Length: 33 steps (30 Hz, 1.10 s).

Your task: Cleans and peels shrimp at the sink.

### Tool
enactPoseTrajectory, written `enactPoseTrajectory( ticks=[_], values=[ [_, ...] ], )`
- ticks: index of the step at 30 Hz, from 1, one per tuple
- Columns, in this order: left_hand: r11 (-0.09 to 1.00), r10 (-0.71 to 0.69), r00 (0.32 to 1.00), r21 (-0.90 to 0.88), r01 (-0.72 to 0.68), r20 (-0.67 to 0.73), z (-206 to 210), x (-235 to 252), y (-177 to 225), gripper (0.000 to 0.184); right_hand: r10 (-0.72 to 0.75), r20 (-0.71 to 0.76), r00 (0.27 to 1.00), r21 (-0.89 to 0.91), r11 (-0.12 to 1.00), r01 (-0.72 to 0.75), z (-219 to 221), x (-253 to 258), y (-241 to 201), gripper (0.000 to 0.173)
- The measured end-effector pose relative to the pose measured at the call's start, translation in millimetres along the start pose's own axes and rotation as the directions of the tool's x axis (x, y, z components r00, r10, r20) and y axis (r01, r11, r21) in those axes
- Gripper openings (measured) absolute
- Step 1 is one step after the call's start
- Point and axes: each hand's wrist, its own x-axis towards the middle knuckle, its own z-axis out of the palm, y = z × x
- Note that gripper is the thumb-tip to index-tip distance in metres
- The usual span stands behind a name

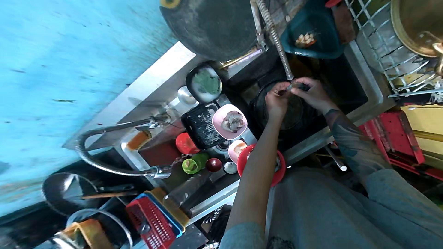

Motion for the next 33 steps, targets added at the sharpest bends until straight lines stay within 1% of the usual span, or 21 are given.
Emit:
enactPoseTrajectory(
  ticks=[3, 4, 6, 8, 11, 14, 17, 19, 21, 24, 26, 28, 30, 33],
  values=[
    [1.0, -0.016, 1.0, -0.006, 0.016, 0.0, -1.3, 0.1, 2.0, 0.023, 0.027, -0.026, 0.999, 0.042, 0.999, -0.026, 4.5, 3.8, -3.9, 0.028],
    [1.0, -0.021, 1.0, -0.007, 0.021, 0.001, -2.1, -0.1, 2.7, 0.024, 0.057, -0.036, 0.998, 0.066, 0.996, -0.055, 5.3, 5.1, -5.0, 0.026],
    [1.0, -0.025, 1.0, -0.008, 0.025, 0.005, -3.7, -0.4, 4.9, 0.025, 0.144, -0.046, 0.988, 0.115, 0.984, -0.138, 6.2, 7.1, -7.9, 0.028],
    [0.999, -0.026, 1.0, -0.018, 0.026, 0.001, -3.9, -0.2, 5.6, 0.025, 0.203, -0.025, 0.979, 0.165, 0.967, -0.196, 6.8, 6.4, -11.7, 0.033],
    [0.999, -0.007, 1.0, -0.038, 0.007, -0.01, -2.7, 0.7, 3.9, 0.024, 0.175, -0.003, 0.985, 0.128, 0.976, -0.173, 9.5, 5.8, -14.8, 0.032],
    [0.998, -0.011, 1.0, -0.059, 0.01, -0.015, -3.4, 0.9, 1.3, 0.026, 0.125, -0.033, 0.992, 0.177, 0.977, -0.117, 8.4, 8.1, -7.0, 0.027],
    [0.996, -0.013, 1.0, -0.092, 0.012, -0.006, -3.7, 0.9, -0.1, 0.028, 0.136, -0.024, 0.99, 0.199, 0.972, -0.128, 7.4, 4.8, -8.7, 0.033],
    [0.99, -0.014, 1.0, -0.139, 0.015, 0.006, -3.7, 1.0, -0.6, 0.028, 0.101, -0.001, 0.995, 0.16, 0.982, -0.1, 8.7, 0.5, -12.8, 0.033],
    [0.984, -0.028, 0.999, -0.175, 0.033, 0.028, -4.2, 0.2, -0.4, 0.029, 0.049, -0.027, 0.998, 0.122, 0.992, -0.045, 8.6, -1.8, -9.5, 0.028],
    [0.979, -0.044, 0.996, -0.196, 0.057, 0.072, -5.8, -0.7, -2.7, 0.03, 0.06, -0.141, 0.988, 0.074, 0.996, -0.05, 6.3, -0.5, -6.7, 0.033],
    [0.978, -0.044, 0.995, -0.198, 0.062, 0.092, -5.8, -1.9, -2.7, 0.031, 0.025, -0.195, 0.981, 0.018, 1.0, -0.022, 5.4, -0.7, -4.2, 0.035],
    [0.977, -0.047, 0.994, -0.202, 0.067, 0.102, -4.7, -2.4, -2.2, 0.033, -0.027, -0.198, 0.98, -0.123, 0.992, 0.003, 3.7, -2.7, -4.4, 0.033],
    [0.974, -0.06, 0.992, -0.212, 0.082, 0.111, -3.3, -2.4, -3.0, 0.035, -0.105, -0.167, 0.98, -0.246, 0.967, 0.062, 4.4, -4.8, -9.1, 0.029],
    [0.959, -0.118, 0.986, -0.245, 0.144, 0.12, -0.9, -3.4, -5.4, 0.039, -0.161, -0.079, 0.984, -0.317, 0.94, 0.129, 8.5, -2.7, -13.9, 0.03]
  ],
)
